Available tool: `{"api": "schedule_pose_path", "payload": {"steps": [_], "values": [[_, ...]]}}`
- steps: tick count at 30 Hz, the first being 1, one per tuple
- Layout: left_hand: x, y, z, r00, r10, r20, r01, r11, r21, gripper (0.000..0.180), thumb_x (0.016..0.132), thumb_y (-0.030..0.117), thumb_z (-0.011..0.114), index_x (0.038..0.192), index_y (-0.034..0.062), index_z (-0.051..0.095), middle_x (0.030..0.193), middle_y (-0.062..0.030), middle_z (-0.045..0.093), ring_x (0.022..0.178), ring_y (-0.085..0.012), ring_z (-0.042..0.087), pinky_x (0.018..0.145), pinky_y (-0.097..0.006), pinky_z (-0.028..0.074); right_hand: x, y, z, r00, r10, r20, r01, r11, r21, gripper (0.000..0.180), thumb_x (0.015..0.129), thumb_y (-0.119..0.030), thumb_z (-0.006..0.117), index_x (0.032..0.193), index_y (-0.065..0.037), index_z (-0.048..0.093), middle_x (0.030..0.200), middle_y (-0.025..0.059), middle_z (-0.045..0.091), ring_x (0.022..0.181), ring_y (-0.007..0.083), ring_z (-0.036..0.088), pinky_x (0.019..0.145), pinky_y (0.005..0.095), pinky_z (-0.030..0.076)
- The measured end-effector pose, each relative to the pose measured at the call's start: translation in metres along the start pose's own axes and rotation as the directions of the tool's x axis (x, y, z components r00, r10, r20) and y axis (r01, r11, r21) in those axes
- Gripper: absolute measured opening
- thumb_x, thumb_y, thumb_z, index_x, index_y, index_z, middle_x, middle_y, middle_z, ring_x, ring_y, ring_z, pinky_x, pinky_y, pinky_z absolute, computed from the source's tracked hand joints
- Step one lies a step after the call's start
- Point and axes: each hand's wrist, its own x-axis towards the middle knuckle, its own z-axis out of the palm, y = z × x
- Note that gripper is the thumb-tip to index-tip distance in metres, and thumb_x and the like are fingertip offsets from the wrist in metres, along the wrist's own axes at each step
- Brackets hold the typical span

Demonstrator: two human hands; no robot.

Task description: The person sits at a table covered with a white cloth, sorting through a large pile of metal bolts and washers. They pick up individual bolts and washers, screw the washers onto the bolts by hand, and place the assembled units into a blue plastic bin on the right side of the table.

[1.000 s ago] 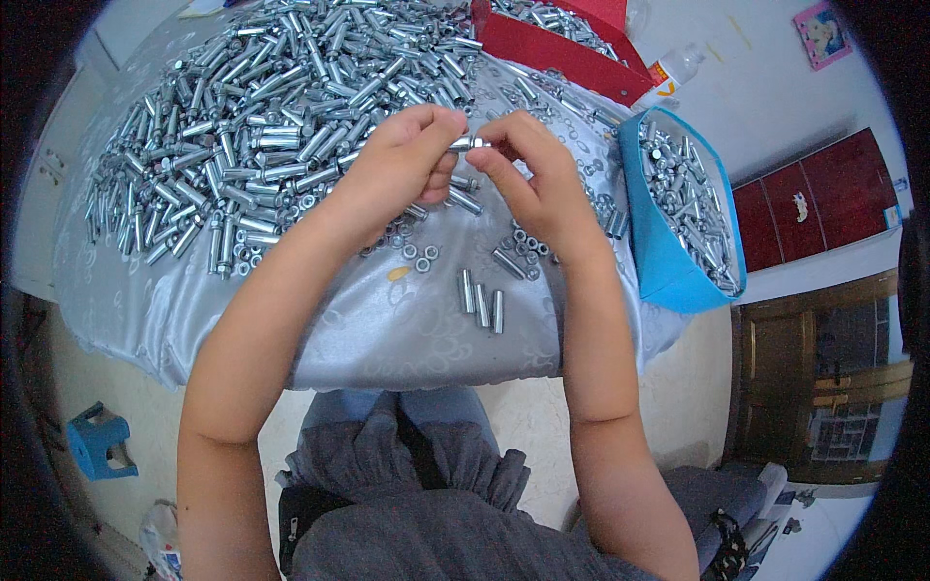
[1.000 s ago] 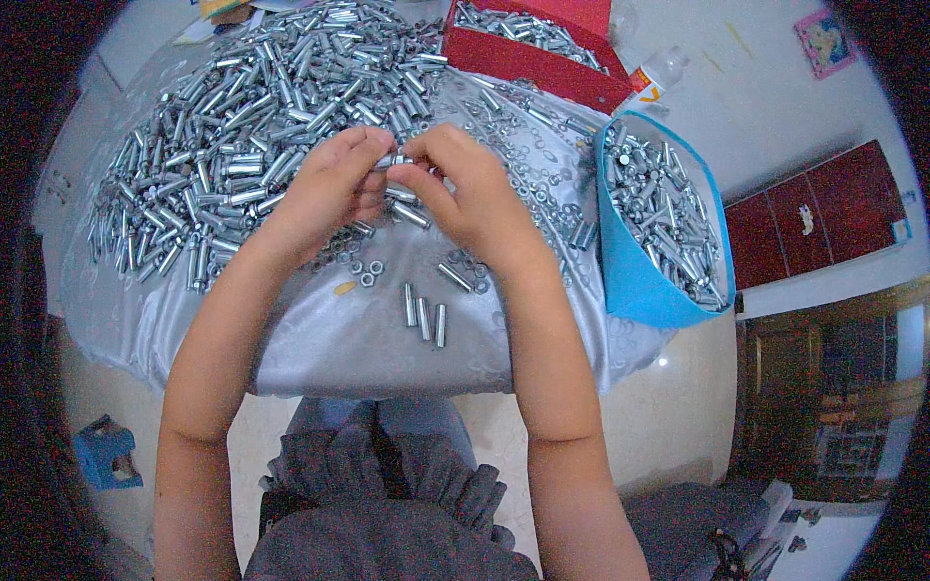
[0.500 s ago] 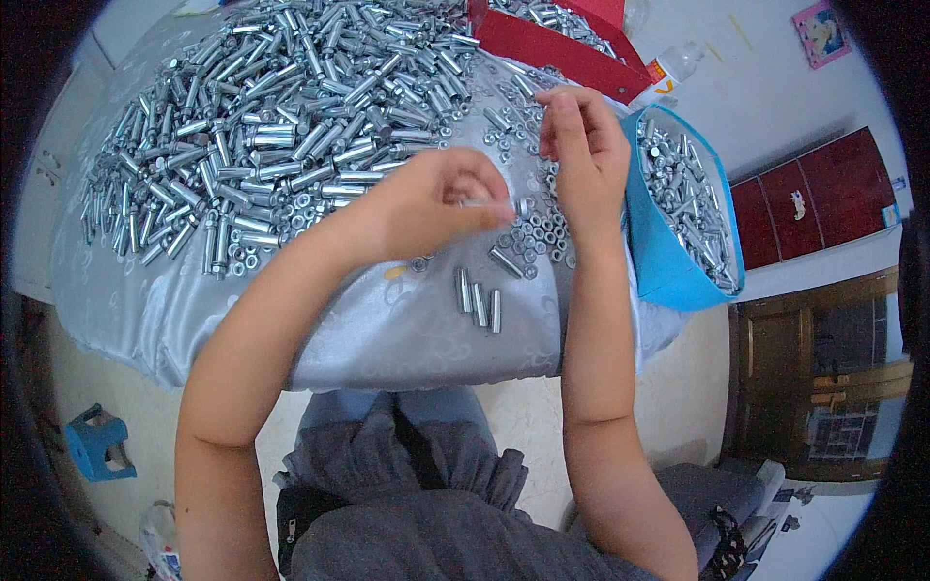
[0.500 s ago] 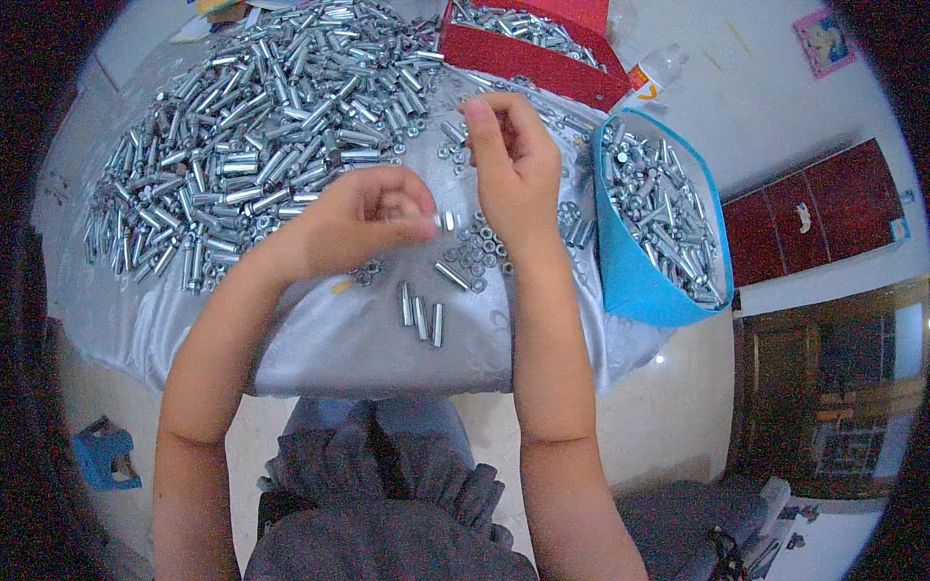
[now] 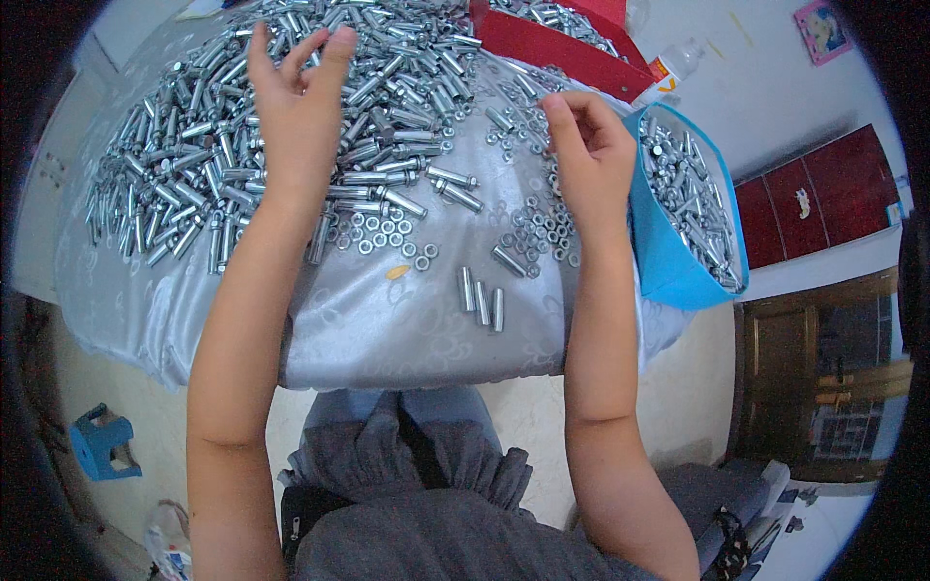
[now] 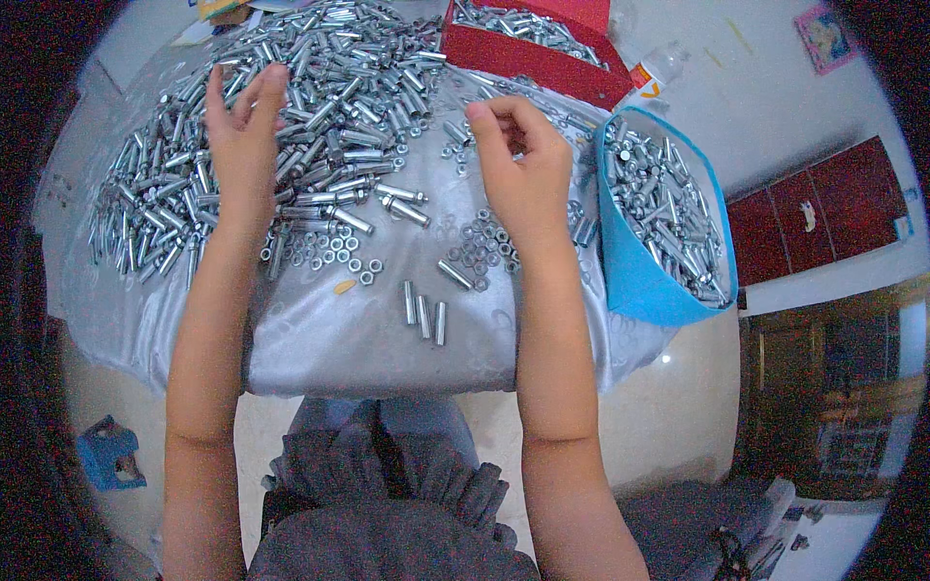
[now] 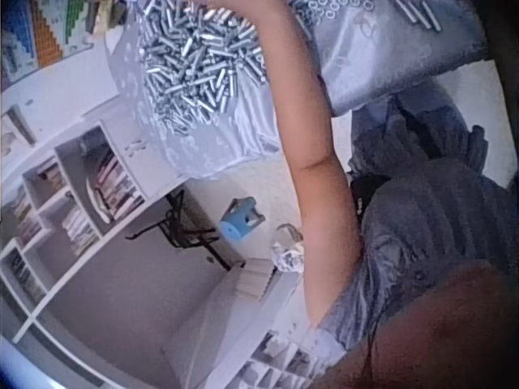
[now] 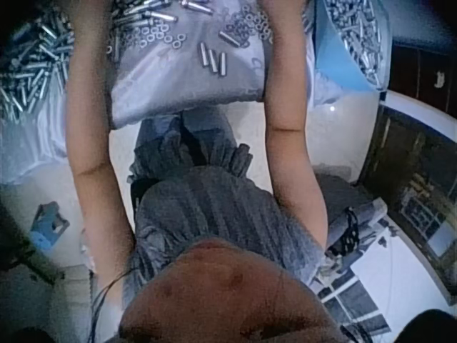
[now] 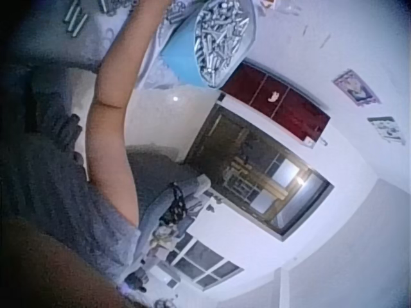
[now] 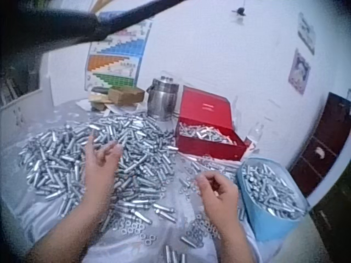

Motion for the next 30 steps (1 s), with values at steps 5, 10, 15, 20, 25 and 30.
{"api": "schedule_pose_path", "payload": {"steps": [5, 10, 15, 20, 25, 30], "values": [[0.0, -0.007, 0.0, 0.995, 0.004, 0.103, -0.003, 1.0, -0.008, 0.073, 0.077, 0.019, 0.064, 0.129, -0.003, 0.018, 0.113, -0.0153, 0.047, 0.076, -0.0088, 0.052, 0.062, -0.017, 0.041, -0.001, 0.005, 0.001, 0.999, 0.034, 0.033, -0.033, 0.999, -0.038, 0.015, 0.079, -0.016, 0.06, 0.079, -0.001, 0.059, 0.062, 0.0002, 0.054, 0.057, 0.0038, 0.045, 0.052, 0.0187, 0.037], [0.002, -0.001, -0.004, 0.985, -0.157, 0.072, 0.155, 0.987, 0.037, 0.056, 0.076, 0.018, 0.062, 0.119, -0.0034, 0.033, 0.108, -0.0107, 0.052, 0.078, -0.0107, 0.053, 0.065, -0.02, 0.042, -0.001, 0.023, -0.001, 0.964, 0.057, 0.26, 0.028, 0.95, -0.311, 0.02, 0.079, -0.021, 0.057, 0.089, -0.003, 0.06, 0.082, 0.0104, 0.059, 0.075, 0.0189, 0.055, 0.068, 0.0285, 0.043], [0.018, -0.011, -0.015, 0.997, -0.073, 0.006, 0.07, 0.967, 0.246, 0.043, 0.081, 0.021, 0.057, 0.114, -0.0032, 0.044, 0.107, -0.013, 0.055, 0.089, -0.0175, 0.056, 0.074, -0.027, 0.044, -0.009, 0.049, 0.004, 0.901, -0.054, 0.431, 0.316, 0.762, -0.565, 0.03, 0.08, -0.027, 0.055, 0.106, -0.01, 0.057, 0.109, 0.0153, 0.054, 0.109, 0.0289, 0.045, 0.091, 0.0352, 0.034], [0.043, -0.023, -0.052, 0.968, 0.163, 0.19, -0.251, 0.609, 0.753, 0.031, 0.08, 0.022, 0.052, 0.102, 0.0006, 0.052, 0.1, -0.014, 0.056, 0.089, -0.0297, 0.055, 0.076, -0.038, 0.044, -0.01, 0.051, 0.005, 0.903, -0.01, 0.429, 0.294, 0.744, -0.601, 0.032, 0.079, -0.028, 0.053, 0.104, -0.008, 0.057, 0.114, 0.013, 0.051, 0.113, 0.0365, 0.038, 0.093, 0.0473, 0.028], [0.043, -0.039, -0.068, 0.953, -0.084, 0.291, -0.293, -0.019, 0.956, 0.03, 0.077, 0.019, 0.049, 0.102, 0.0055, 0.055, 0.115, -0.0137, 0.049, 0.101, -0.031, 0.05, 0.083, -0.042, 0.042, -0.005, 0.05, 0.005, 0.905, 0.035, 0.424, 0.236, 0.789, -0.568, 0.028, 0.078, -0.028, 0.054, 0.097, -0.008, 0.061, 0.107, 0.0108, 0.055, 0.111, 0.0349, 0.039, 0.094, 0.0448, 0.027], [0.045, -0.049, -0.07, 0.945, -0.056, 0.321, -0.325, -0.082, 0.942, 0.035, 0.078, 0.018, 0.045, 0.111, 0.0145, 0.054, 0.118, -0.0112, 0.047, 0.106, -0.0298, 0.047, 0.086, -0.043, 0.04, -0.006, 0.048, 0.007, 0.907, 0.027, 0.42, 0.232, 0.802, -0.551, 0.027, 0.077, -0.027, 0.056, 0.094, -0.008, 0.062, 0.104, 0.01, 0.057, 0.11, 0.0336, 0.04, 0.094, 0.0435, 0.027]]}}
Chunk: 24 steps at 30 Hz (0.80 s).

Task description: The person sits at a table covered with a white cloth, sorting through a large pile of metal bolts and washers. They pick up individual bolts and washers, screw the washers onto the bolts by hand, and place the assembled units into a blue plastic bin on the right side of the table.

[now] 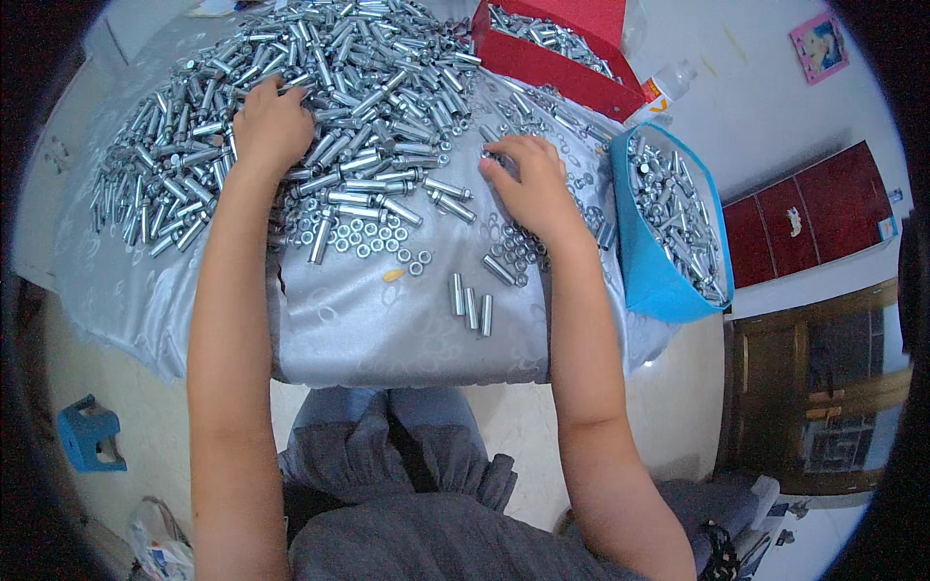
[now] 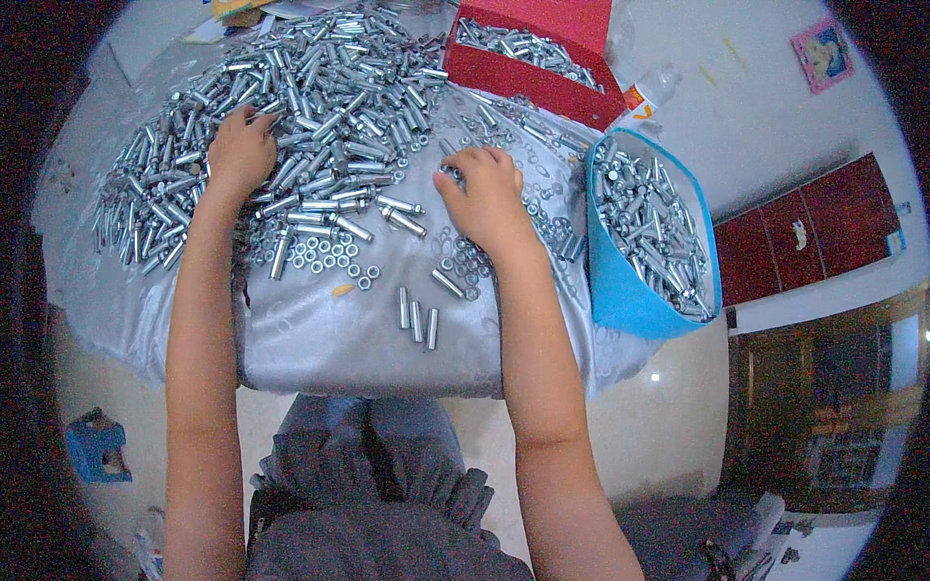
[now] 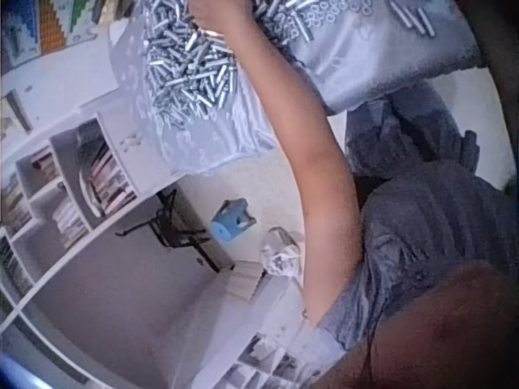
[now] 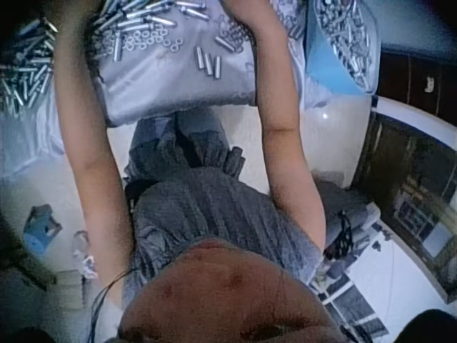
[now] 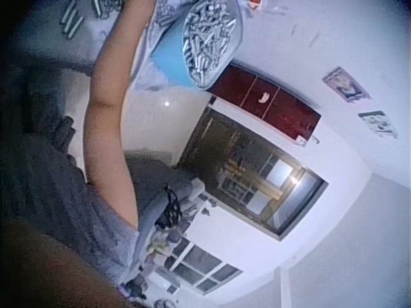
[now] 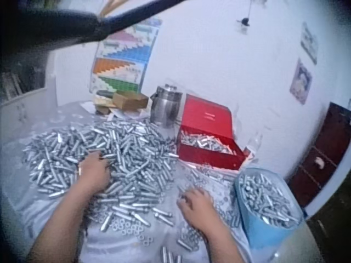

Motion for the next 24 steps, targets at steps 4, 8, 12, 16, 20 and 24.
{"api": "schedule_pose_path", "payload": {"steps": [4, 8, 12, 16, 20, 24], "values": [[0.004, 0.013, -0.022, 0.961, 0.043, 0.274, -0.026, 0.998, -0.066, 0.037, 0.078, 0.012, 0.043, 0.113, 0.0171, 0.054, 0.119, -0.0105, 0.048, 0.109, -0.0262, 0.046, 0.089, -0.051, 0.033, -0.002, 0.001, 0.0, 1.0, -0.004, -0.006, 0.004, 1.0, 0.009, 0.028, 0.076, -0.027, 0.056, 0.095, -0.007, 0.062, 0.105, 0.0099, 0.057, 0.109, 0.0322, 0.04, 0.094, 0.0432, 0.027], [0.011, 0.008, -0.013, 0.957, 0.129, 0.258, -0.112, 0.991, -0.079, 0.037, 0.08, 0.009, 0.041, 0.114, 0.0167, 0.053, 0.114, -0.0066, 0.052, 0.107, -0.0254, 0.048, 0.086, -0.05, 0.037, -0.001, -0.002, -0.002, 1.0, 0.005, 0.009, -0.005, 1.0, 0.013, 0.029, 0.076, -0.028, 0.056, 0.095, -0.006, 0.061, 0.105, 0.0103, 0.056, 0.109, 0.0307, 0.041, 0.093, 0.0428, 0.027], [0.018, 0.003, -0.004, 0.951, 0.148, 0.271, -0.117, 0.985, -0.127, 0.033, 0.08, 0.013, 0.046, 0.112, 0.0186, 0.054, 0.11, -0.0078, 0.054, 0.101, -0.0255, 0.052, 0.082, -0.047, 0.041, -0.003, 0.0, -0.001, 1.0, -0.002, -0.007, 0.003, 1.0, 0.017, 0.029, 0.075, -0.027, 0.057, 0.095, -0.006, 0.062, 0.104, 0.0107, 0.057, 0.108, 0.0301, 0.041, 0.093, 0.0427, 0.028], [0.015, 0.013, -0.013, 0.976, 0.07, 0.208, -0.062, 0.997, -0.042, 0.025, 0.078, 0.014, 0.05, 0.1, 0.0177, 0.061, 0.092, -0.0095, 0.061, 0.09, -0.0262, 0.057, 0.076, -0.044, 0.044, -0.002, 0.003, 0.0, 1.0, -0.007, -0.022, 0.008, 1.0, 0.028, 0.027, 0.075, -0.027, 0.057, 0.092, -0.006, 0.063, 0.1, 0.011, 0.058, 0.105, 0.0303, 0.043, 0.091, 0.0425, 0.03], [0.007, 0.009, -0.007, 0.998, 0.014, -0.057, -0.026, 0.976, -0.218, 0.012, 0.076, 0.014, 0.054, 0.082, 0.0136, 0.064, 0.077, -0.0094, 0.062, 0.081, -0.0258, 0.058, 0.071, -0.039, 0.043, 0.001, -0.002, -0.004, 1.0, -0.001, -0.031, 0.001, 1.0, -0.001, 0.022, 0.072, -0.024, 0.06, 0.086, -0.008, 0.065, 0.094, 0.0103, 0.06, 0.099, 0.0297, 0.047, 0.088, 0.0409, 0.034], [-0.004, 0.017, -0.019, 0.966, 0.029, -0.258, -0.092, 0.968, -0.235, 0.009, 0.076, 0.013, 0.055, 0.079, 0.012, 0.063, 0.076, -0.0081, 0.062, 0.076, -0.0257, 0.056, 0.066, -0.038, 0.04, 0.001, 0.003, -0.008, 1.0, 0.003, -0.007, -0.002, 1.0, 0.024, 0.017, 0.068, -0.019, 0.064, 0.081, -0.008, 0.066, 0.086, 0.011, 0.062, 0.089, 0.0283, 0.053, 0.082, 0.0384, 0.039]]}}
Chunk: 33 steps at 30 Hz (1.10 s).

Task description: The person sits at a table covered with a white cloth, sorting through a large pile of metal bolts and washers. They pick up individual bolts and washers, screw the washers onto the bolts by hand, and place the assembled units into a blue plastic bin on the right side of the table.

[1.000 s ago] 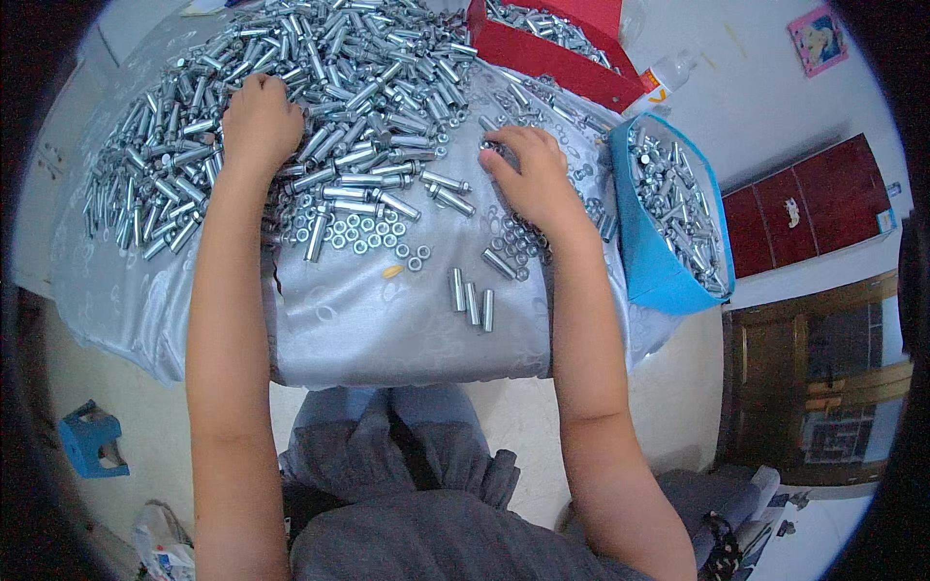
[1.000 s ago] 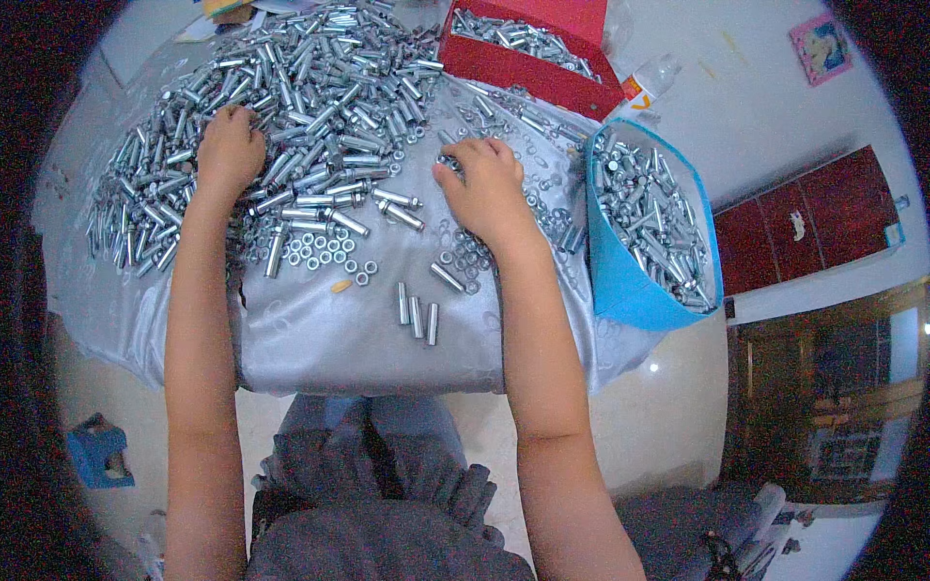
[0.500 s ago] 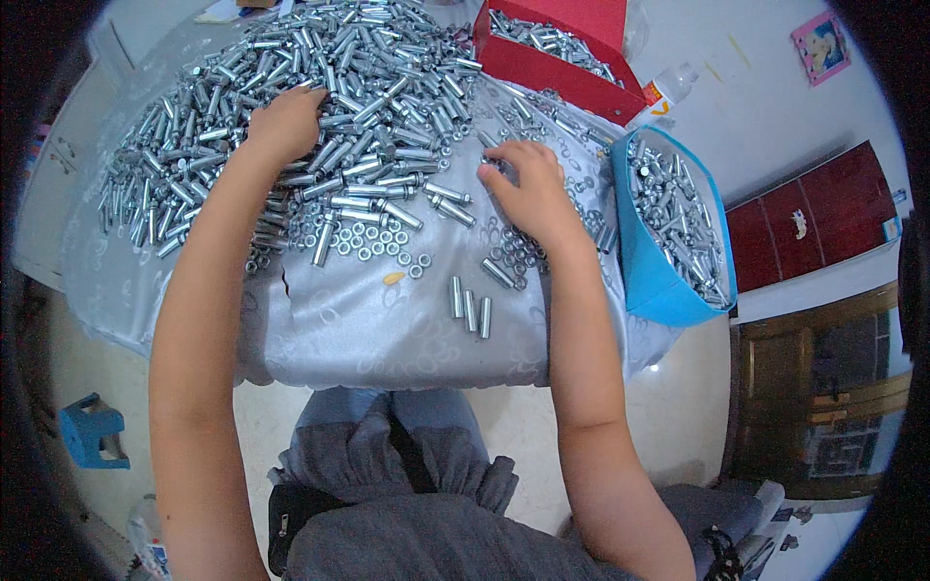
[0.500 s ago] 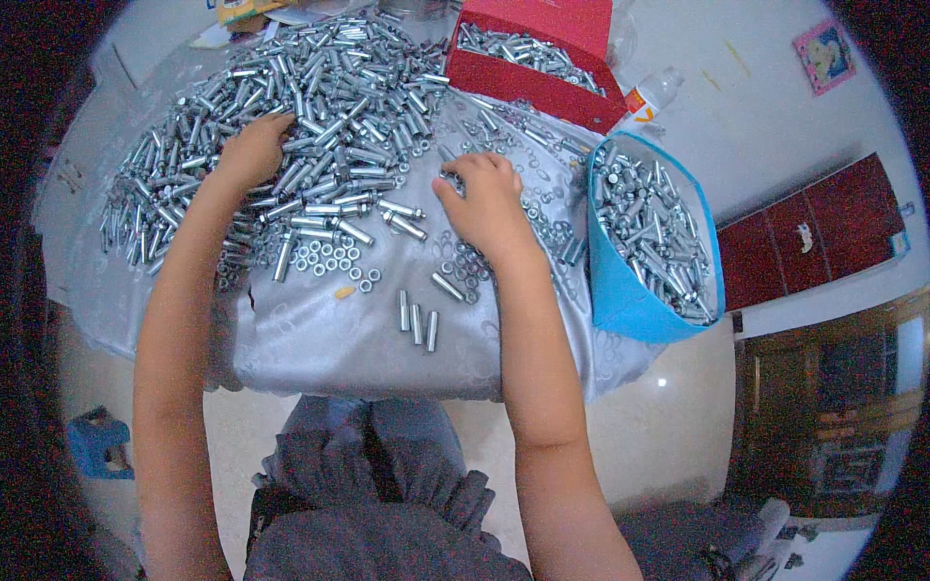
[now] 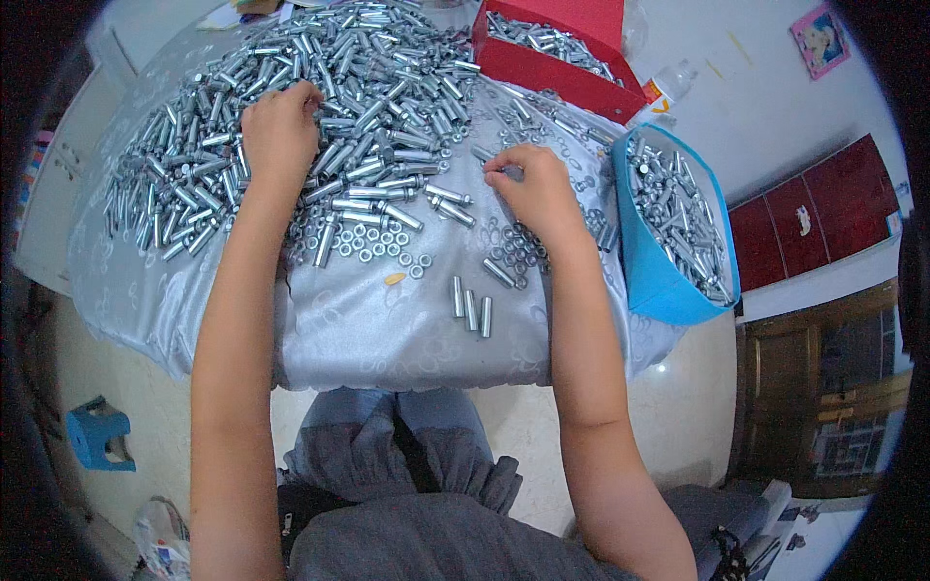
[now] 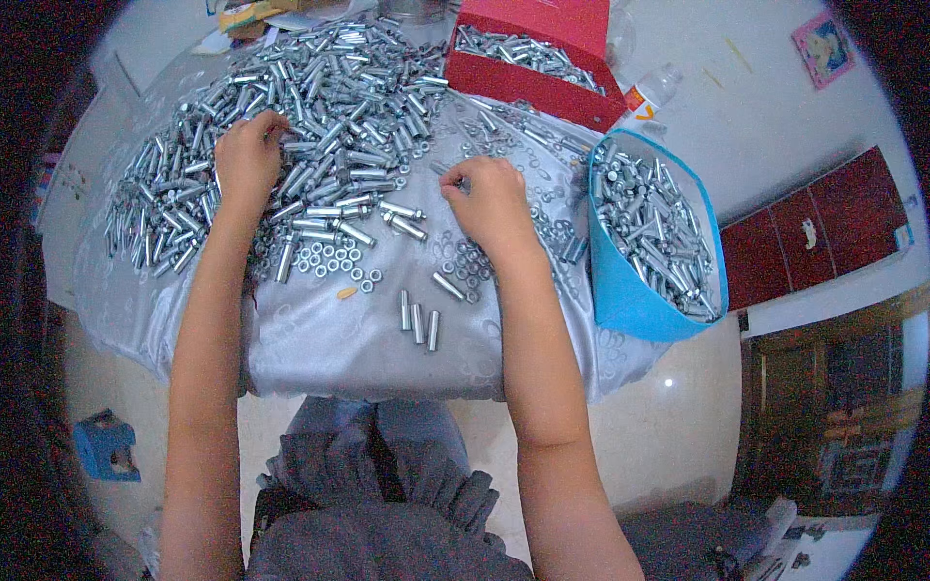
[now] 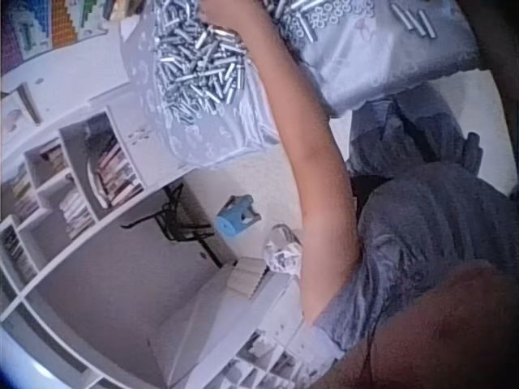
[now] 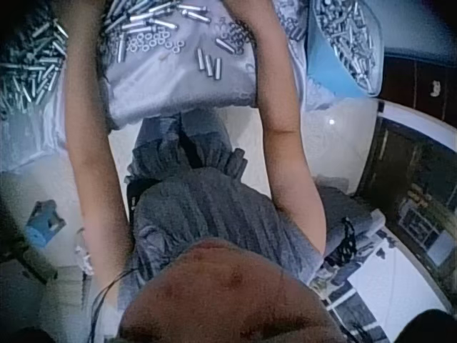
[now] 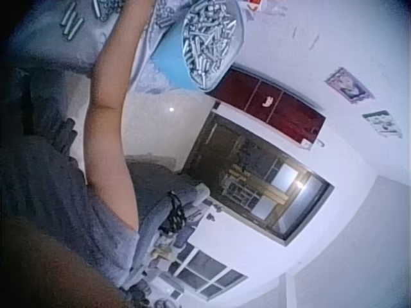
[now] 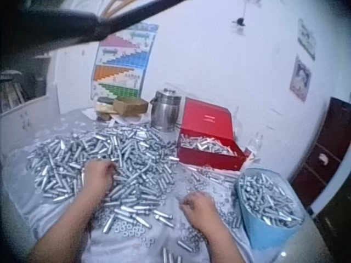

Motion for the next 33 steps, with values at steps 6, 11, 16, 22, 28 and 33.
{"api": "schedule_pose_path", "payload": {"steps": [6, 11, 16, 22, 28, 33], "values": [[-0.005, 0.036, -0.022, 0.978, 0.104, -0.179, -0.156, 0.939, -0.308, 0.015, 0.075, 0.008, 0.058, 0.09, 0.0092, 0.06, 0.078, -0.0079, 0.062, 0.077, -0.0241, 0.058, 0.068, -0.035, 0.043, -0.003, -0.011, -0.006, 0.997, 0.079, 0.014, -0.08, 0.979, 0.186, 0.015, 0.066, -0.015, 0.065, 0.077, -0.005, 0.064, 0.074, 0.0126, 0.061, 0.072, 0.028, 0.059, 0.069, 0.0352, 0.045], [-0.016, 0.067, -0.027, 0.979, 0.201, -0.015, -0.167, 0.769, -0.618, 0.029, 0.079, 0.005, 0.054, 0.108, 0.0086, 0.054, 0.088, -0.009, 0.061, 0.08, -0.0189, 0.058, 0.072, -0.029, 0.043, 0.001, -0.019, -0.007, 0.993, 0.108, -0.039, -0.093, 0.955, 0.283, 0.017, 0.069, -0.015, 0.066, 0.077, -0.002, 0.059, 0.069, 0.0119, 0.06, 0.066, 0.0229, 0.059, 0.063, 0.0298, 0.046], [-0.03, 0.081, -0.018, 0.974, 0.161, 0.161, 0.075, 0.439, -0.895, 0.026, 0.082, 0.004, 0.05, 0.107, 0.0072, 0.055, 0.091, -0.0115, 0.06, 0.078, -0.0196, 0.058, 0.071, -0.027, 0.044, 0.002, -0.028, -0.007, 0.985, 0.167, -0.04, -0.13, 0.875, 0.466, 0.02, 0.072, -0.015, 0.067, 0.082, -0.001, 0.056, 0.069, 0.009, 0.06, 0.065, 0.0148, 0.056, 0.062, 0.0262, 0.045], [-0.029, 0.076, -0.014, 0.957, 0.268, 0.112, -0.07, 0.587, -0.807, 0.019, 0.08, 0.001, 0.049, 0.096, 0.0043, 0.059, 0.085, -0.0128, 0.057, 0.079, -0.0251, 0.056, 0.07, -0.031, 0.044, 0.002, -0.027, -0.008, 0.993, 0.042, -0.112, 0.016, 0.883, 0.469, 0.022, 0.073, -0.015, 0.067, 0.089, -0.002, 0.059, 0.073, 0.0072, 0.061, 0.068, 0.0126, 0.057, 0.066, 0.0251, 0.045], [-0.028, 0.074, -0.014, 0.945, 0.313, 0.096, -0.123, 0.611, -0.782, 0.017, 0.078, 0.0, 0.05, 0.092, 0.0036, 0.059, 0.085, -0.0133, 0.056, 0.079, -0.0269, 0.055, 0.07, -0.032, 0.044, 0.0, -0.034, -0.011, 0.994, 0.033, -0.105, 0.023, 0.872, 0.489, 0.021, 0.073, -0.014, 0.066, 0.089, -0.002, 0.059, 0.075, 0.0068, 0.062, 0.07, 0.0129, 0.058, 0.067, 0.025, 0.046], [-0.03, 0.076, -0.018, 0.927, 0.349, 0.137, -0.114, 0.609, -0.785, 0.018, 0.078, 0.001, 0.05, 0.095, 0.0036, 0.058, 0.085, -0.0139, 0.056, 0.079, -0.0276, 0.055, 0.07, -0.032, 0.044, 0.0, -0.033, -0.01, 0.995, -0.014, -0.103, 0.063, 0.869, 0.491, 0.021, 0.073, -0.014, 0.066, 0.089, -0.002, 0.059, 0.076, 0.0067, 0.062, 0.071, 0.013, 0.058, 0.066, 0.025, 0.046]]}}
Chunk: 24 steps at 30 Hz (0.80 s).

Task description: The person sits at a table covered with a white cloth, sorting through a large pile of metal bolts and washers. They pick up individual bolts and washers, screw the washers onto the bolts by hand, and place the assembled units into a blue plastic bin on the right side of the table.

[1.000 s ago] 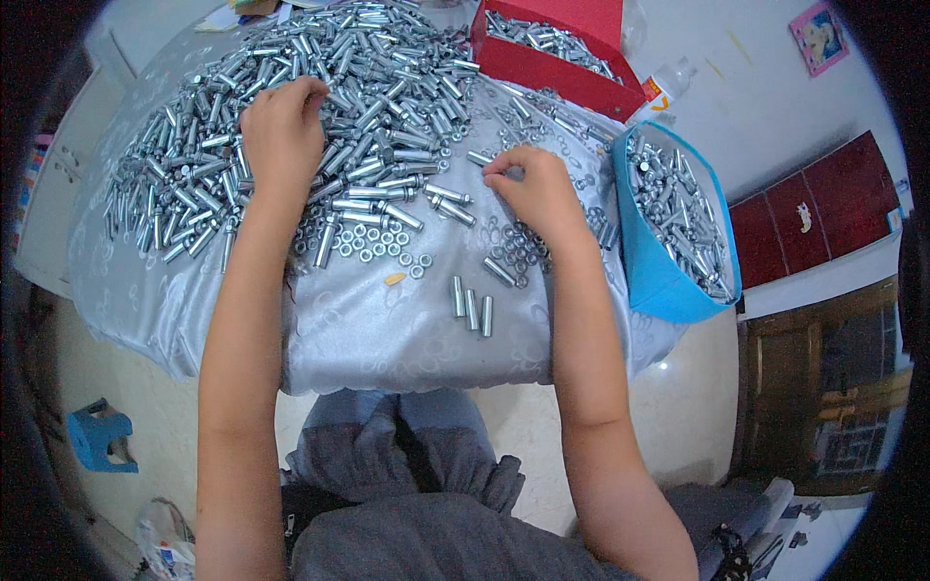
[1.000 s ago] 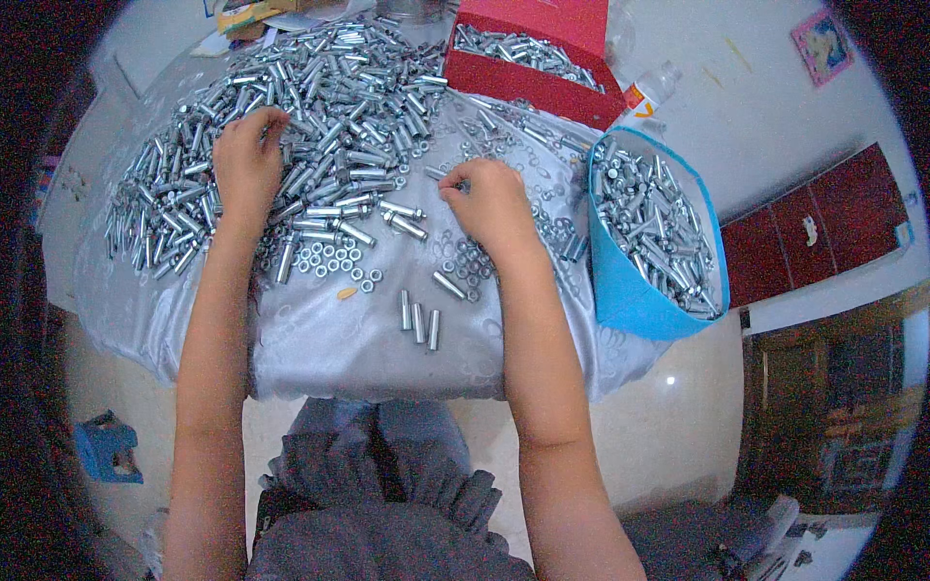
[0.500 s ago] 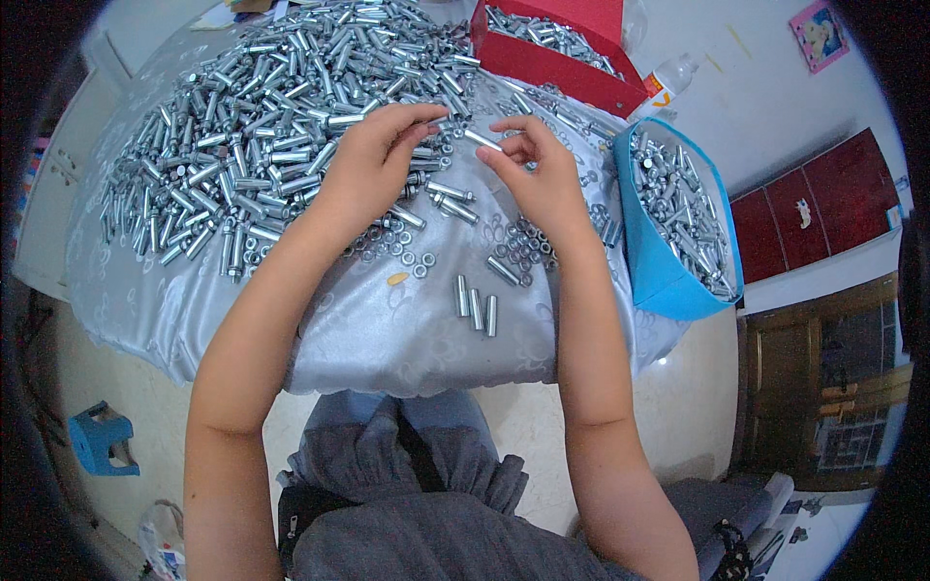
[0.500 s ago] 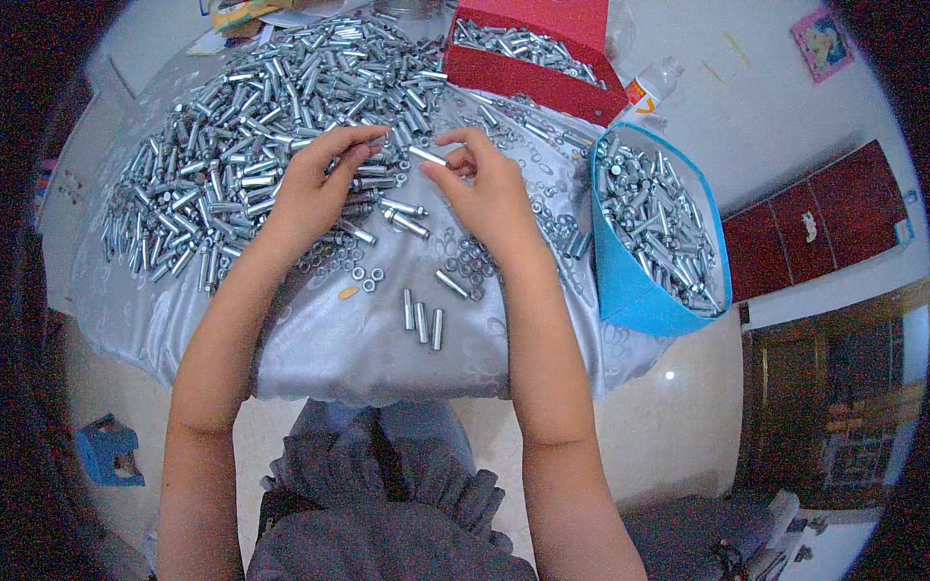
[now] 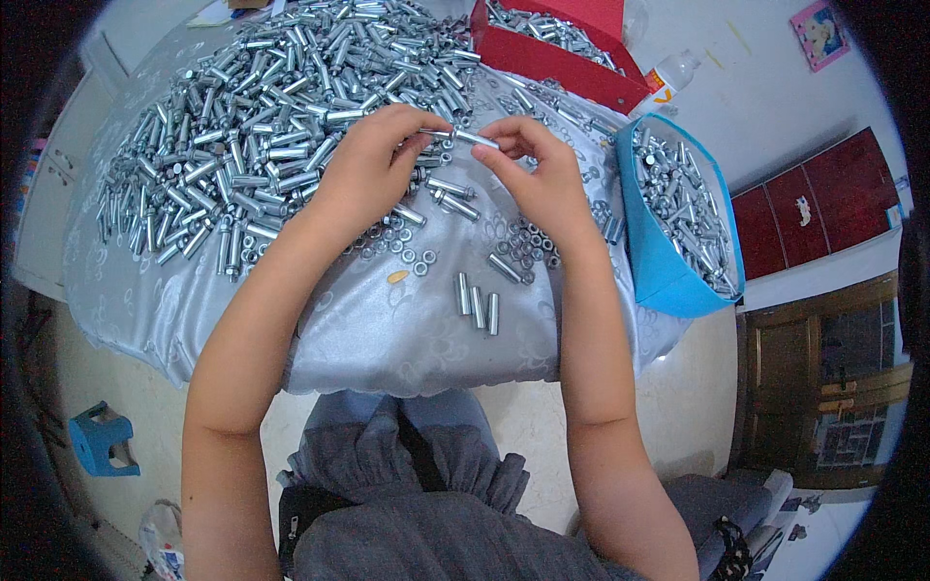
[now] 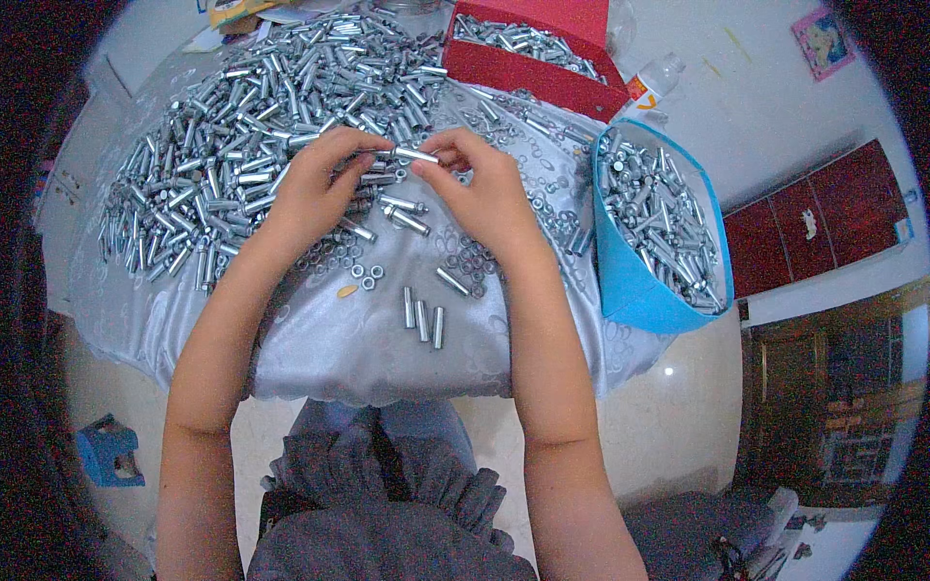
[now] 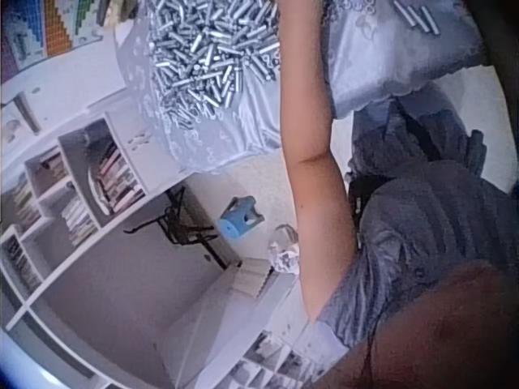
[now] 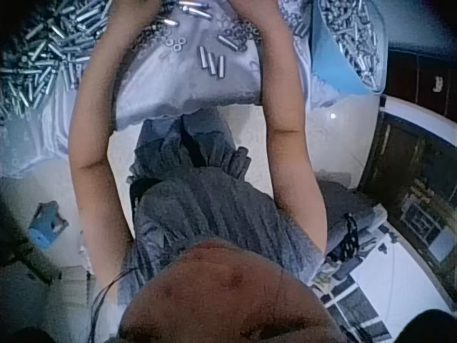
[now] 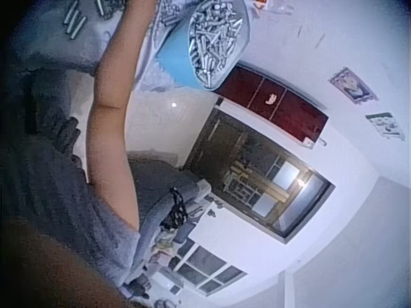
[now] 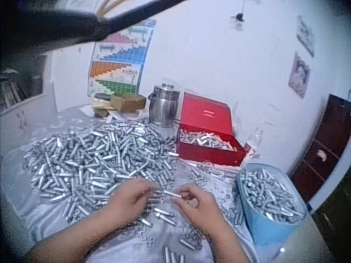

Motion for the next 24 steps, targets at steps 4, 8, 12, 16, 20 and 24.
{"api": "schedule_pose_path", "payload": {"steps": [4, 8, 12, 16, 20, 24], "values": [[0.001, 0.003, 0.002, 0.986, -0.136, -0.096, 0.125, 0.986, -0.115, 0.019, 0.083, 0.004, 0.047, 0.1, 0.0021, 0.052, 0.088, -0.0116, 0.057, 0.083, -0.022, 0.056, 0.074, -0.03, 0.043, 0.0, 0.0, 0.0, 0.999, 0.04, 0.005, -0.04, 0.999, -0.001, 0.02, 0.076, -0.014, 0.063, 0.09, -0.001, 0.057, 0.075, 0.0075, 0.062, 0.071, 0.0134, 0.058, 0.066, 0.025, 0.046], [0.003, -0.004, 0.003, 0.971, -0.24, -0.015, 0.203, 0.849, -0.487, 0.019, 0.088, 0.011, 0.043, 0.105, 0.0023, 0.045, 0.097, -0.01, 0.058, 0.091, -0.0156, 0.054, 0.083, -0.027, 0.04, -0.002, -0.005, 0.002, 0.993, 0.084, 0.088, -0.095, 0.987, 0.127, 0.018, 0.081, -0.014, 0.056, 0.091, 0.001, 0.053, 0.075, 0.0092, 0.061, 0.07, 0.0141, 0.059, 0.066, 0.0251, 0.046], [0.004, -0.007, 0.004, 0.982, -0.175, 0.075, 0.183, 0.756, -0.629, 0.019, 0.089, 0.013, 0.043, 0.105, 0.0037, 0.041, 0.102, -0.0134, 0.058, 0.097, -0.015, 0.053, 0.086, -0.028, 0.039, -0.004, -0.001, 0.006, 0.988, 0.075, 0.133, -0.098, 0.98, 0.172, 0.017, 0.084, -0.013, 0.052, 0.092, 0.001, 0.051, 0.075, 0.0102, 0.061, 0.071, 0.0145, 0.059, 0.066, 0.0256, 0.046], [0.006, -0.003, 0.003, 0.977, -0.201, 0.073, 0.197, 0.709, -0.677, 0.017, 0.088, 0.01, 0.043, 0.104, 0.0046, 0.039, 0.099, -0.0113, 0.061, 0.084, -0.0087, 0.053, 0.08, -0.023, 0.039, -0.003, -0.002, 0.005, 0.988, 0.08, 0.135, -0.102, 0.981, 0.165, 0.017, 0.085, -0.014, 0.05, 0.093, 0.001, 0.05, 0.076, 0.0111, 0.062, 0.072, 0.0152, 0.06, 0.065, 0.026, 0.046], [0.005, -0.002, 0.0, 0.972, -0.218, 0.084, 0.217, 0.711, -0.669, 0.019, 0.088, 0.012, 0.044, 0.105, 0.006, 0.04, 0.103, -0.0138, 0.059, 0.089, -0.0128, 0.054, 0.083, -0.025, 0.039, -0.003, -0.001, 0.004, 0.988, 0.065, 0.14, -0.087, 0.984, 0.158, 0.018, 0.085, -0.015, 0.05, 0.093, 0.001, 0.05, 0.077, 0.0114, 0.063, 0.072, 0.0159, 0.061, 0.066, 0.0262, 0.046], [0.005, 0.001, -0.004, 0.979, -0.187, 0.078, 0.192, 0.735, -0.651, 0.021, 0.088, 0.014, 0.045, 0.108, 0.0071, 0.041, 0.104, -0.0152, 0.058, 0.093, -0.0147, 0.055, 0.085, -0.027, 0.039, -0.004, -0.004, 0.003, 0.987, 0.065, 0.147, -0.085, 0.988, 0.13, 0.017, 0.085, -0.015, 0.05, 0.093, 0.0, 0.05, 0.077, 0.0109, 0.063, 0.072, 0.0157, 0.061, 0.065, 0.0261, 0.046]]}}
